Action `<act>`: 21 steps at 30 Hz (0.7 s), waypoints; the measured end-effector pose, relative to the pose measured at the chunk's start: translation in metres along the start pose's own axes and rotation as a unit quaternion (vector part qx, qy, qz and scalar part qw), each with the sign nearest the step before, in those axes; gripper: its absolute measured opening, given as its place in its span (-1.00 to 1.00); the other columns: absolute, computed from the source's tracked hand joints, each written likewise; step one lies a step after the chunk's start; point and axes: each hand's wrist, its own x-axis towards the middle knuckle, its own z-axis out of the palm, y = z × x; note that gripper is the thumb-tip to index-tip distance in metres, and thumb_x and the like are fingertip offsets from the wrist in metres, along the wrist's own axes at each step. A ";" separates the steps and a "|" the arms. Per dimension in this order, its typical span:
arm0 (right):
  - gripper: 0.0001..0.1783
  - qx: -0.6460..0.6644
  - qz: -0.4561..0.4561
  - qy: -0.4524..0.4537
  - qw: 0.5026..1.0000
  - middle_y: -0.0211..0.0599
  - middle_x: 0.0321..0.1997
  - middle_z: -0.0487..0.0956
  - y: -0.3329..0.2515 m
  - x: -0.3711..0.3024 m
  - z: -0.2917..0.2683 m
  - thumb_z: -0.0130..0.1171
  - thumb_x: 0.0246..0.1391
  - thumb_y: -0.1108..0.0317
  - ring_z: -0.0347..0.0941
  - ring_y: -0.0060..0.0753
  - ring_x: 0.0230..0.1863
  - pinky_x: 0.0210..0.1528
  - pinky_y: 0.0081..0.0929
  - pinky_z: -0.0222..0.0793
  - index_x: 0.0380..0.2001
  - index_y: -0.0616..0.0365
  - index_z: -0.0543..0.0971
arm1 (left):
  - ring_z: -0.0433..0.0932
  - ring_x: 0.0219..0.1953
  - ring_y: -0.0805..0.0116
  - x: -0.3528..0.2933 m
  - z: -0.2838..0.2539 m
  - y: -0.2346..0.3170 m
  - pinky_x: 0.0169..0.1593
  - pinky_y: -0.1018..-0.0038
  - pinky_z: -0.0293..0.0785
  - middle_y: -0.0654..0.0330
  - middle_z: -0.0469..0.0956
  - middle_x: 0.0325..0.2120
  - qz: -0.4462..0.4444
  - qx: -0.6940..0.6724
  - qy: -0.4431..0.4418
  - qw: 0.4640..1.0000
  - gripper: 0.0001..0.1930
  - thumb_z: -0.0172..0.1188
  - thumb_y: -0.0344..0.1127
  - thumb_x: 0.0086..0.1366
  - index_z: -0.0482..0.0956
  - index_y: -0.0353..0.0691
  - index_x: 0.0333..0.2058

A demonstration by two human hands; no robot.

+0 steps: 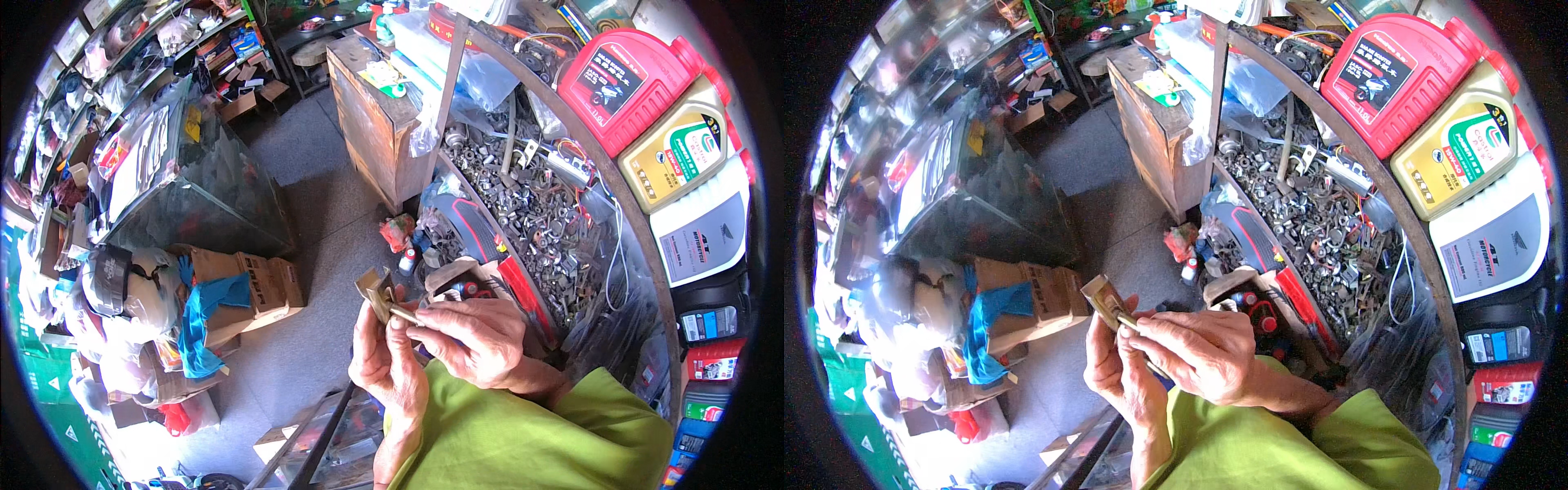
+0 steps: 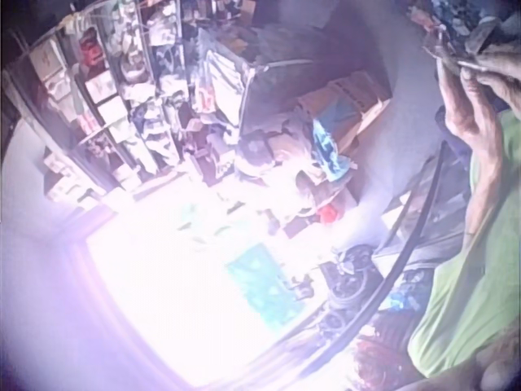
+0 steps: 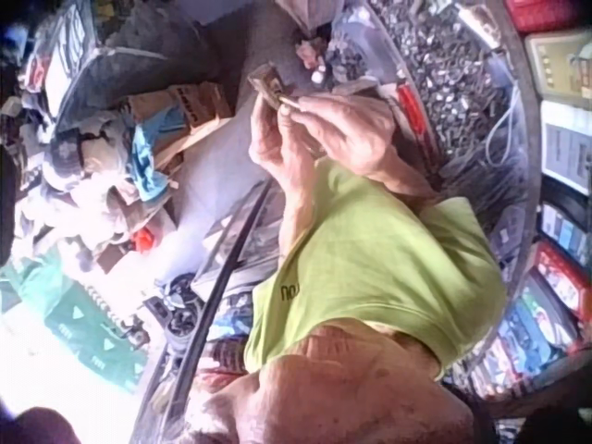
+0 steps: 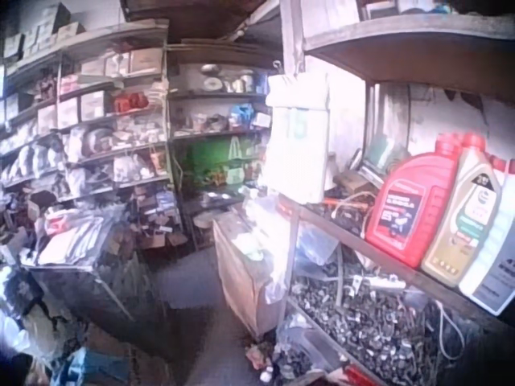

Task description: The person picks up a small metal bracket and a bolt from a shelf, then uses a wrench to tighten the bolt into the bracket. They continue to adjust and tighten the assembly with both hands while holding the parts over a cluttered workbench.

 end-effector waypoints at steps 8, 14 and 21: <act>-0.77 0.026 0.113 -0.003 0.993 -0.25 -0.51 0.62 -0.003 -0.007 -0.007 0.40 -0.08 0.37 0.49 -0.50 -0.65 -0.62 -0.59 0.34 -0.36 0.25 0.61 | 0.62 -0.23 0.31 0.000 -0.013 -0.011 -0.14 0.47 0.54 -0.06 0.60 -0.20 0.149 0.182 -0.026 0.971 -0.65 0.11 -0.54 0.29 0.40 -0.43 0.05; -0.74 0.184 0.236 0.026 0.954 -0.26 -0.43 0.64 -0.006 -0.013 -0.011 0.35 -0.05 0.52 0.48 -0.65 -0.60 -0.57 -0.68 0.35 -0.22 0.29 0.60 | 0.66 -0.31 0.17 -0.002 -0.015 -0.010 -0.22 0.45 0.55 -0.09 0.61 -0.24 0.220 0.282 -0.057 0.932 -0.62 0.15 -0.59 0.23 0.38 -0.44 0.03; -0.77 0.182 0.171 0.024 0.968 -0.03 -0.31 0.60 -0.007 -0.013 -0.007 0.25 0.00 0.60 0.57 -0.47 -0.49 -0.50 -0.61 0.49 -0.22 0.44 0.56 | 0.66 -0.27 0.24 -0.002 -0.007 -0.004 -0.20 0.47 0.56 -0.09 0.62 -0.24 0.199 0.270 -0.047 0.941 -0.62 0.16 -0.56 0.24 0.39 -0.45 0.04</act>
